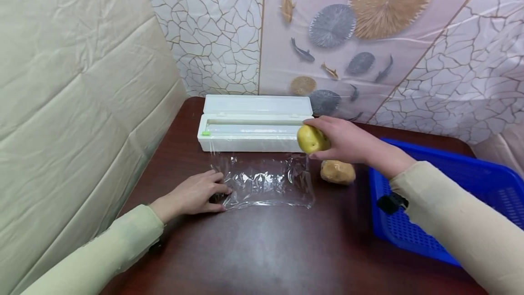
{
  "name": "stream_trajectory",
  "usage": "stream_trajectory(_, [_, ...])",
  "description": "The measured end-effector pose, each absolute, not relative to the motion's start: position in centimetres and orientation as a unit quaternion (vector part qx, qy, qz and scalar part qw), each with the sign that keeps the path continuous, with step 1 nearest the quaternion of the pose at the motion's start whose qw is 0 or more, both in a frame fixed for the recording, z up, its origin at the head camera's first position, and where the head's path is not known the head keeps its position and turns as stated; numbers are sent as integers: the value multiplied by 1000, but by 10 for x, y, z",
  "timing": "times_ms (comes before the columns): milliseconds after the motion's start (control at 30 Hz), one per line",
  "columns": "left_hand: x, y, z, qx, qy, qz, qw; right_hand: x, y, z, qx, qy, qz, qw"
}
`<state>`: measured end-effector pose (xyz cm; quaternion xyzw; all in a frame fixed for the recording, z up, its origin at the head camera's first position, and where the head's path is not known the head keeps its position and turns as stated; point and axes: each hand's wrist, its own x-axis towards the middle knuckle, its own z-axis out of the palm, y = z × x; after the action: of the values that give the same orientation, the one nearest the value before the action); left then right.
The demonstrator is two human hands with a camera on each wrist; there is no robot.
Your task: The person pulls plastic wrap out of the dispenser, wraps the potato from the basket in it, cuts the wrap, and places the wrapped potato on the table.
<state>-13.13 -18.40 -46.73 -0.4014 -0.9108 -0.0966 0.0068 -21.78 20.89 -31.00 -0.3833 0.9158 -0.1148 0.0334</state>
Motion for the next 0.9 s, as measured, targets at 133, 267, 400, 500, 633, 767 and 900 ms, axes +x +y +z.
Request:
stream_trajectory(133, [-131,-184,-468,-402,-911,-95,5,-218,189,-321,-408,905,-119,38])
stream_trajectory(267, [-131,-184,-469,-399,-912,-96,4,-217,172,-332,-427,895,-123,46])
stream_trajectory(400, [-131,-184,-468,-398,-912,-97,3,-214,157,-343,-437,889,-120,61])
stream_trajectory(500, [-131,-185,-469,-398,-912,-97,3,-212,148,-352,-443,886,-111,73])
stream_trajectory(633, [-131,-185,-469,-399,-912,-95,5,-209,139,-362,-458,881,-90,73])
stream_trajectory(767, [-132,-186,-469,-400,-911,-96,7,-206,131,-371,-472,877,-61,65])
stream_trajectory(900, [-133,-186,-469,-399,-912,-97,5,-203,124,-379,-469,879,-34,74])
